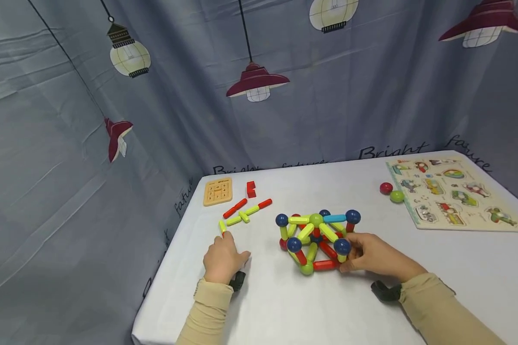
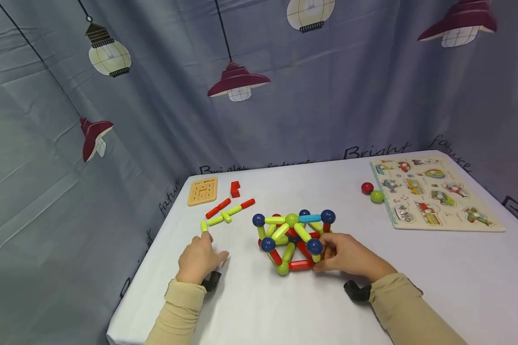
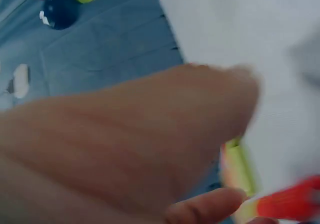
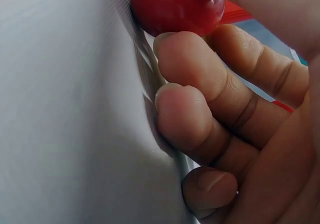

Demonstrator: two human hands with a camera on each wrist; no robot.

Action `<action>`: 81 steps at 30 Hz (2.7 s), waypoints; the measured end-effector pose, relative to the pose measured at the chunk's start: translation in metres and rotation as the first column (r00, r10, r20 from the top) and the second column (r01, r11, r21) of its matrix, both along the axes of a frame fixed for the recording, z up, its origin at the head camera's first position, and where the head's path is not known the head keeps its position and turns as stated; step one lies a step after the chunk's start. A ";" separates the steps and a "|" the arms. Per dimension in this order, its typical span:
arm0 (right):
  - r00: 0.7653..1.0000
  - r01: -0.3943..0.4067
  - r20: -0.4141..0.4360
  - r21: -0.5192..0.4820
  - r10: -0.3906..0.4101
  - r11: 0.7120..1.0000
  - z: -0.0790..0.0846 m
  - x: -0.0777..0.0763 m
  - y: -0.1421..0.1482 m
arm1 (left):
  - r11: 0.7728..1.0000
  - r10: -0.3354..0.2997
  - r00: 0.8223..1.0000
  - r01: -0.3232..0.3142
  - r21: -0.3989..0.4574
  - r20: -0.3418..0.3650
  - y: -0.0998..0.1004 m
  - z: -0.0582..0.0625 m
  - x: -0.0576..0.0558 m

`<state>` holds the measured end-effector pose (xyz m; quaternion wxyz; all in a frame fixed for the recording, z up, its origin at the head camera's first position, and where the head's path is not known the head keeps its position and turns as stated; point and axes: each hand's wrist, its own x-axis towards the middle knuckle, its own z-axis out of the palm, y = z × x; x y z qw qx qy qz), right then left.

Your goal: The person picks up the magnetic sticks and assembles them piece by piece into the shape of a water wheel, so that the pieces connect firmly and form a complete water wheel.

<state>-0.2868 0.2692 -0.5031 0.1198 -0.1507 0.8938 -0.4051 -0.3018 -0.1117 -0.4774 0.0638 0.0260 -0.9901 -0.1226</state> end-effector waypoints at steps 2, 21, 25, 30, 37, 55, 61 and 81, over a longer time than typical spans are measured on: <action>1.000 0.025 -0.003 0.011 -0.025 1.000 0.004 -0.002 0.003 | 0.999 -0.038 0.999 0.036 0.038 0.034 -0.002 -0.001 -0.004; 0.999 0.030 0.033 -0.001 -0.030 1.000 0.000 -0.008 -0.002 | 0.888 -0.458 0.888 0.459 -0.039 0.035 -0.010 -0.011 -0.046; 0.999 0.029 0.029 0.005 -0.029 1.000 0.000 -0.007 -0.003 | 0.875 -0.481 0.876 0.482 -0.033 0.034 -0.011 -0.014 -0.046; 0.999 0.021 0.041 0.002 -0.021 1.000 -0.001 -0.005 -0.003 | 0.846 -0.533 0.845 0.531 -0.052 -0.050 -0.012 -0.008 -0.036; 0.998 0.036 0.043 0.009 -0.037 0.999 -0.002 -0.001 -0.003 | 0.682 -0.724 0.599 0.697 -0.223 -0.341 0.006 0.020 -0.021; 0.999 -0.001 0.053 -0.022 0.003 1.000 -0.006 0.001 -0.010 | 0.590 -0.796 0.395 0.673 -0.446 -0.458 0.034 0.015 -0.020; 0.998 0.004 0.059 -0.012 -0.004 1.000 -0.007 0.000 -0.011 | 0.620 -0.767 0.430 0.686 -0.381 -0.476 0.039 0.011 -0.021; 0.999 0.006 0.031 0.000 -0.006 1.000 -0.002 -0.001 -0.002 | 0.928 -0.343 0.927 0.359 -0.099 0.150 -0.073 -0.006 -0.018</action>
